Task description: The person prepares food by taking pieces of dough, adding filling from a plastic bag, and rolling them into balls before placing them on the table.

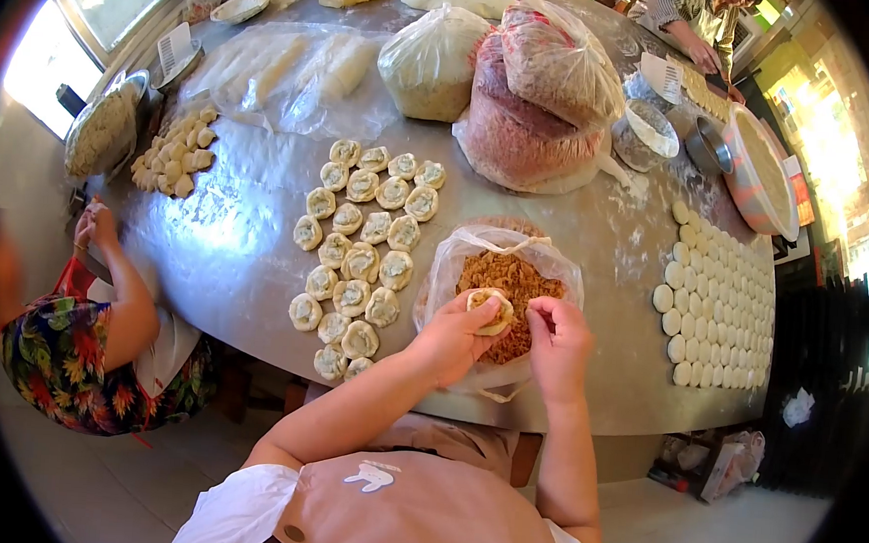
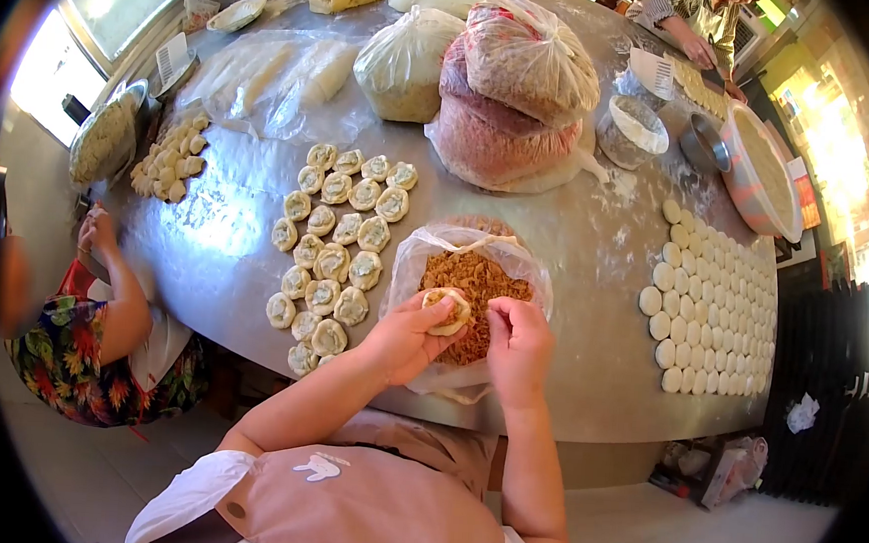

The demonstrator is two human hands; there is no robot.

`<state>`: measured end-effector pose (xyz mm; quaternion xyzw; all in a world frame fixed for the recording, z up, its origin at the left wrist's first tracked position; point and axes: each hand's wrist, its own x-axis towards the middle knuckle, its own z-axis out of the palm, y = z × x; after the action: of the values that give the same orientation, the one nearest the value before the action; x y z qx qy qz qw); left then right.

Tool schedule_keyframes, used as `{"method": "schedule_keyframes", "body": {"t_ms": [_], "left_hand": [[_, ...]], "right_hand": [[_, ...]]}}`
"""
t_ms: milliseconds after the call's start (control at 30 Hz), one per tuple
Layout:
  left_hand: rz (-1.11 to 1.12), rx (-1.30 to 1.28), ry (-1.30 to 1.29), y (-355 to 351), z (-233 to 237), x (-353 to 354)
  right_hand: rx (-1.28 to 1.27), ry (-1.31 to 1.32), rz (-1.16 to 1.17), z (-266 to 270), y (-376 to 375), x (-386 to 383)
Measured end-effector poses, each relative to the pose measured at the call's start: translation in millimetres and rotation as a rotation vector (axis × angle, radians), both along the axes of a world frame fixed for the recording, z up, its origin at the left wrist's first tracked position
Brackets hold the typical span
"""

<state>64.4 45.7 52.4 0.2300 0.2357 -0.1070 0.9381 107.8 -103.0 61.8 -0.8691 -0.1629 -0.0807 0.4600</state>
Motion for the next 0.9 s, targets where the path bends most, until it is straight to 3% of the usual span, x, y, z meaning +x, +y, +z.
{"method": "schedule_keyframes", "body": {"t_ms": [200, 300, 433, 567, 667, 800, 900], "left_hand": [[-0.101, -0.100, -0.078, 13.7, 0.1, -2.2], [-0.129, -0.107, -0.060, 14.9, 5.6, -0.5], [-0.060, -0.063, -0.050, 8.7, 0.8, -1.1], [0.007, -0.048, -0.077, 5.2, -4.1, 0.8], [0.003, -0.011, -0.062, 5.6, 6.0, 0.7], [-0.152, 0.018, -0.055, 9.4, 12.6, -3.8], [-0.195, 0.006, -0.052, 5.3, 10.5, -9.7]], "right_hand": [[-0.088, -0.166, 0.275, 23.1, 8.7, -5.5], [-0.116, -0.176, 0.307, 18.5, 5.7, -6.9], [-0.046, -0.015, 0.262, 22.2, 3.9, -7.7], [0.066, -0.092, 0.135, 20.5, 7.5, -8.4], [0.097, -0.009, 0.065, 15.3, 0.5, -7.9], [-0.056, -0.277, 0.362, 20.1, -1.2, -1.3], [-0.158, -0.353, 0.336, 9.4, 9.5, -8.3]]}}
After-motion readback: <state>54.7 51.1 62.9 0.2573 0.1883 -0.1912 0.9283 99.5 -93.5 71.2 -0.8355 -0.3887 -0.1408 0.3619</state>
